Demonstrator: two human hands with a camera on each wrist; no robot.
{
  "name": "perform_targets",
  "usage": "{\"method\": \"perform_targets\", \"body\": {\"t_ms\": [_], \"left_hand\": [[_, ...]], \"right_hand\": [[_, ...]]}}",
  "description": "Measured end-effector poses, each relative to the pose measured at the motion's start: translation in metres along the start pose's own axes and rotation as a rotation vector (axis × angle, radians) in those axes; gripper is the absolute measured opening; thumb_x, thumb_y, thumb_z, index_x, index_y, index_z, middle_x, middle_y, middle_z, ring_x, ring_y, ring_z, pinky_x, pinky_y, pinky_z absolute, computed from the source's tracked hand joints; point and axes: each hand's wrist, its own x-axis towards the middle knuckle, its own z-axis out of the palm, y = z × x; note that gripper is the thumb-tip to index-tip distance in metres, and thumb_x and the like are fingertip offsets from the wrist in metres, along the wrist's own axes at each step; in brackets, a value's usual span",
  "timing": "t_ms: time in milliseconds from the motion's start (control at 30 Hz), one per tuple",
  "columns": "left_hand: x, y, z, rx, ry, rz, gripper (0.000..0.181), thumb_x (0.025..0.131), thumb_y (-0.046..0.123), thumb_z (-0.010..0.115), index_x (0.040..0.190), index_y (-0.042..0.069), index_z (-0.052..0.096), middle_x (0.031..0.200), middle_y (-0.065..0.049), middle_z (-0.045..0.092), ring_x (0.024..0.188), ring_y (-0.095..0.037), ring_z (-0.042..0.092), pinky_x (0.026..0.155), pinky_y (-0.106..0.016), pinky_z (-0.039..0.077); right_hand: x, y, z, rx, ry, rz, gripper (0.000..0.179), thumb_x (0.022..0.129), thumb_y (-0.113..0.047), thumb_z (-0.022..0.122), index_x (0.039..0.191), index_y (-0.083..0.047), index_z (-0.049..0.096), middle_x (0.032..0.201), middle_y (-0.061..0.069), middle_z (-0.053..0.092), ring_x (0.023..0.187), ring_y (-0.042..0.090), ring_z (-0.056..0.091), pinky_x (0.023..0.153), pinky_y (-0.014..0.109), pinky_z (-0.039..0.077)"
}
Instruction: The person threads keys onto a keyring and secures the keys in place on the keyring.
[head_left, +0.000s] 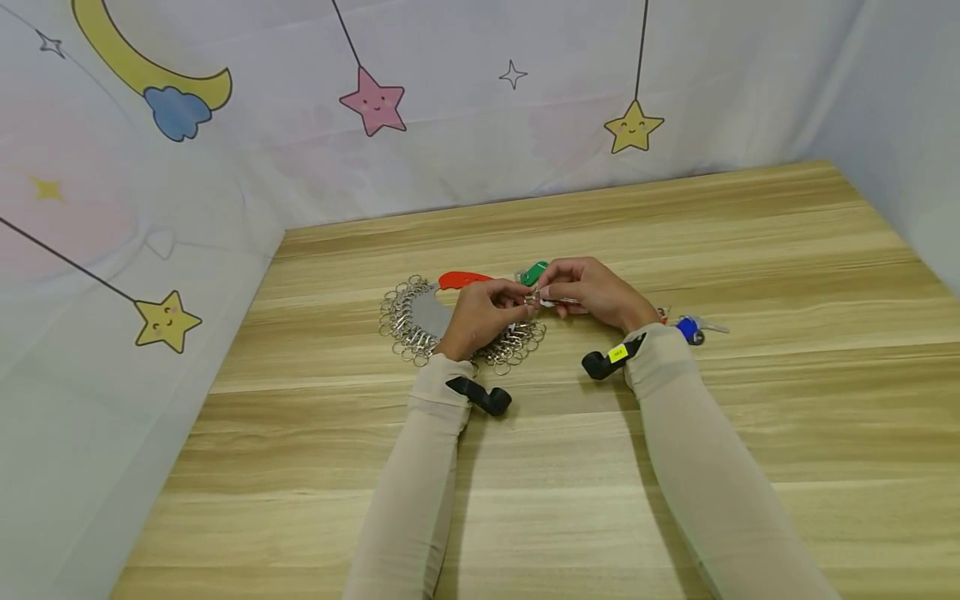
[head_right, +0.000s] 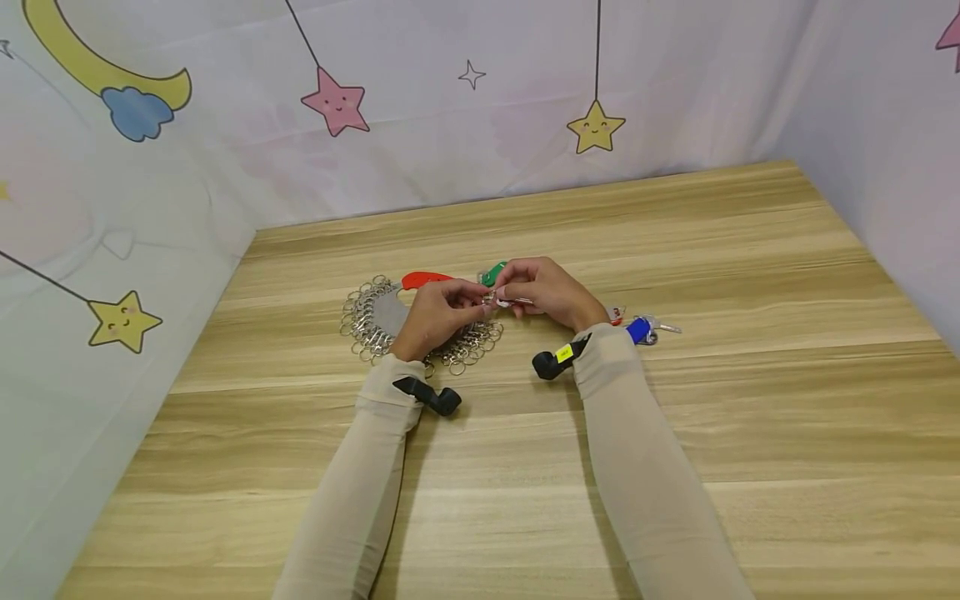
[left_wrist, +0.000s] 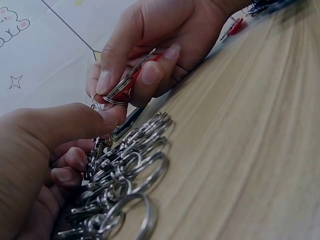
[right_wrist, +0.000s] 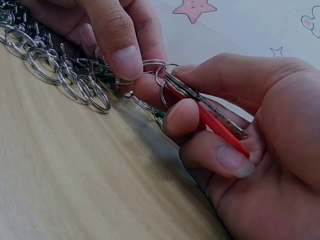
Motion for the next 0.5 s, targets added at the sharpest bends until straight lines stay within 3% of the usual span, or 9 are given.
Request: {"method": "perform_targets", "body": {"t_ms": [500], "left_hand": [[-0.0005, 0.0009, 0.0, -0.004, -0.002, -0.006, 0.024, 0.087, 0.017, 0.082, 0.11, 0.011, 0.078, 0.085, 0.0, 0.07, 0.075, -0.018, 0.064, 0.065, -0.032, 0.052]], "right_hand": [[-0.0008, -0.0008, 0.0, -0.011, 0.004, 0.005, 0.012, 0.1, -0.009, 0.064, 0.104, 0.002, 0.066, 0.098, 0.019, 0.065, 0.063, 0.022, 0.056, 0.056, 0.029, 0.046]]}}
